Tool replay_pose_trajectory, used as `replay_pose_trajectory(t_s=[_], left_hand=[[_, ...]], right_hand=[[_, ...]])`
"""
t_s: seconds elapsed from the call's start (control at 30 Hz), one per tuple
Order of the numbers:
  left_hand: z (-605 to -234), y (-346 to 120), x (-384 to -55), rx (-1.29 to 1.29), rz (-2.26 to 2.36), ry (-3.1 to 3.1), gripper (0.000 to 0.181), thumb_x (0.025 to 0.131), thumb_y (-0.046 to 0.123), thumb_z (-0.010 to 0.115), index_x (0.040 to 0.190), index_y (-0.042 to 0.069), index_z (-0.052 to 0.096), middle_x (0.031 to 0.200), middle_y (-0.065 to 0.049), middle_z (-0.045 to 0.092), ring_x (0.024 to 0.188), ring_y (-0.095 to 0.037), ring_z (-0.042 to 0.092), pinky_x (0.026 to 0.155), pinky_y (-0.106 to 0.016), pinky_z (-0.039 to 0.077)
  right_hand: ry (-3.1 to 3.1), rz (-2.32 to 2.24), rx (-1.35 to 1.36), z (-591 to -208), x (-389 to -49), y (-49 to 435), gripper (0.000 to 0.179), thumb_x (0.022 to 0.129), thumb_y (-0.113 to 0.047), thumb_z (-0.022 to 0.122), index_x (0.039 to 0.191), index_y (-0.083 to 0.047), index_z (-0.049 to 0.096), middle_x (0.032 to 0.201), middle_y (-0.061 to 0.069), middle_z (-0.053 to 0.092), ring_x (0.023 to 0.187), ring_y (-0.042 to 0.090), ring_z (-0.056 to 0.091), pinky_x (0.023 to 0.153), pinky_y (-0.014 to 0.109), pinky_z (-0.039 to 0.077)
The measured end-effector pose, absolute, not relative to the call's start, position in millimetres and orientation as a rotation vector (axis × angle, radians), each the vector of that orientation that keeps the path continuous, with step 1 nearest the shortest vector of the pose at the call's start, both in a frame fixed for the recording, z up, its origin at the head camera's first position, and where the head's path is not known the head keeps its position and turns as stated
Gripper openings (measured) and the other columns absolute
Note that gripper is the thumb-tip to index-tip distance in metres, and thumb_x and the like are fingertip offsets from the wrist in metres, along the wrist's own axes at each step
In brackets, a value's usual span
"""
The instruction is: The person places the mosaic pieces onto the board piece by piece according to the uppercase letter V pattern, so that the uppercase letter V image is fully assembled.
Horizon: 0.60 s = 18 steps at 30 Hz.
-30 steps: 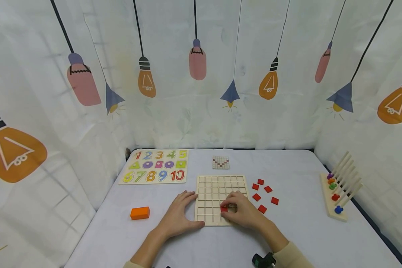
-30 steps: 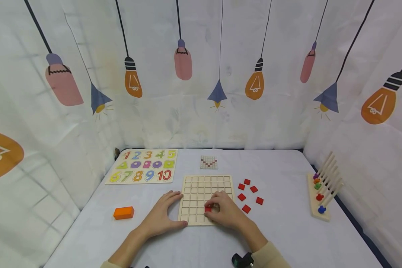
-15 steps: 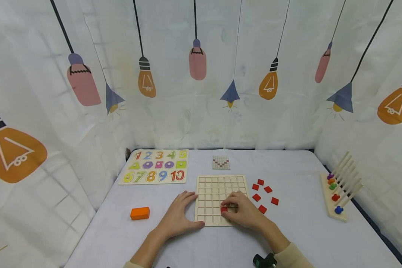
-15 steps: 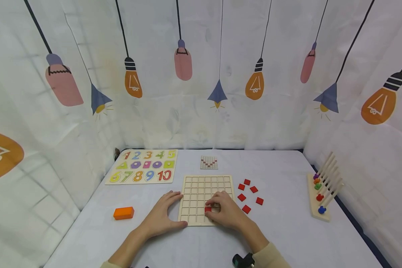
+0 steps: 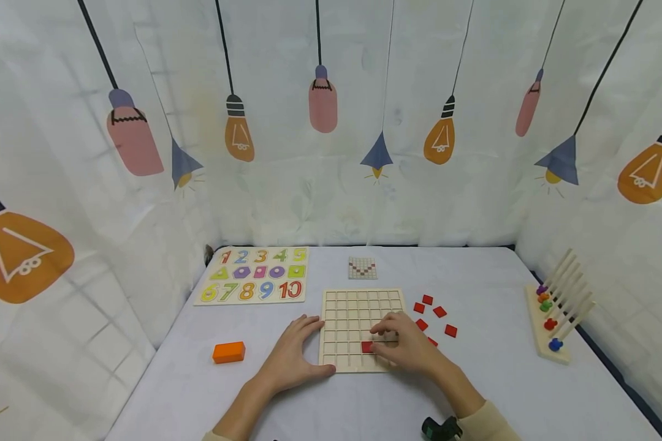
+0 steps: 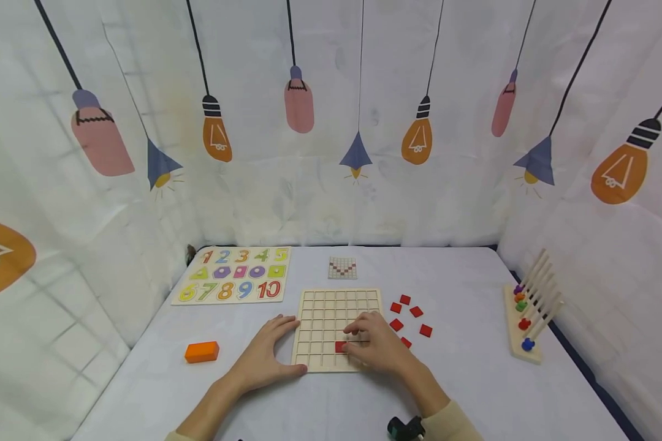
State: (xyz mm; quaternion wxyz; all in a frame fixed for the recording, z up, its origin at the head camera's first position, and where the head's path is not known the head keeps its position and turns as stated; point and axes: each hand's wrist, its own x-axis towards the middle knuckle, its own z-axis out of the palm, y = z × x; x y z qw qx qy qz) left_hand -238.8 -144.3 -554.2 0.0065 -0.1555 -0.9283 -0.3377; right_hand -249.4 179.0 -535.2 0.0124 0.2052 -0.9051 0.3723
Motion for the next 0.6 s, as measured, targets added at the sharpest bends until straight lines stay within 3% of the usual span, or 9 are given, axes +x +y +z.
replay_pose_trajectory(t_s=[0.3,0.6], left_hand=[[-553.4,-144.9,-237.9,-0.488,-1.070,-2.901,0.106,0.070,0.072,0.093,0.160,0.025,0.060,0.172,0.005,0.051,0.168,-0.034,0.035,0.137,-0.065,0.030],[-553.5,-144.9,-238.2,-0.488,-1.074,-2.905,0.106,0.071,0.071,0.093,0.160,0.025,0.060,0.172,0.005,0.051,0.168,-0.034,0.034,0.137,-0.065,0.030]], right_hand=[[-2.805,1.148,0.586,-534.4,-246.5,192.6,0.024,0.093,-0.034,0.092,0.116,-0.030,0.083,0.114,-0.013,0.070,0.112,0.011,0.060,0.094,0.032,0.059],[-2.782,1.104,0.566,-534.0,-245.3,205.2,0.026,0.091,-0.034,0.093,0.115,-0.029,0.083,0.113,-0.012,0.071,0.109,0.014,0.062,0.090,0.030,0.059]])
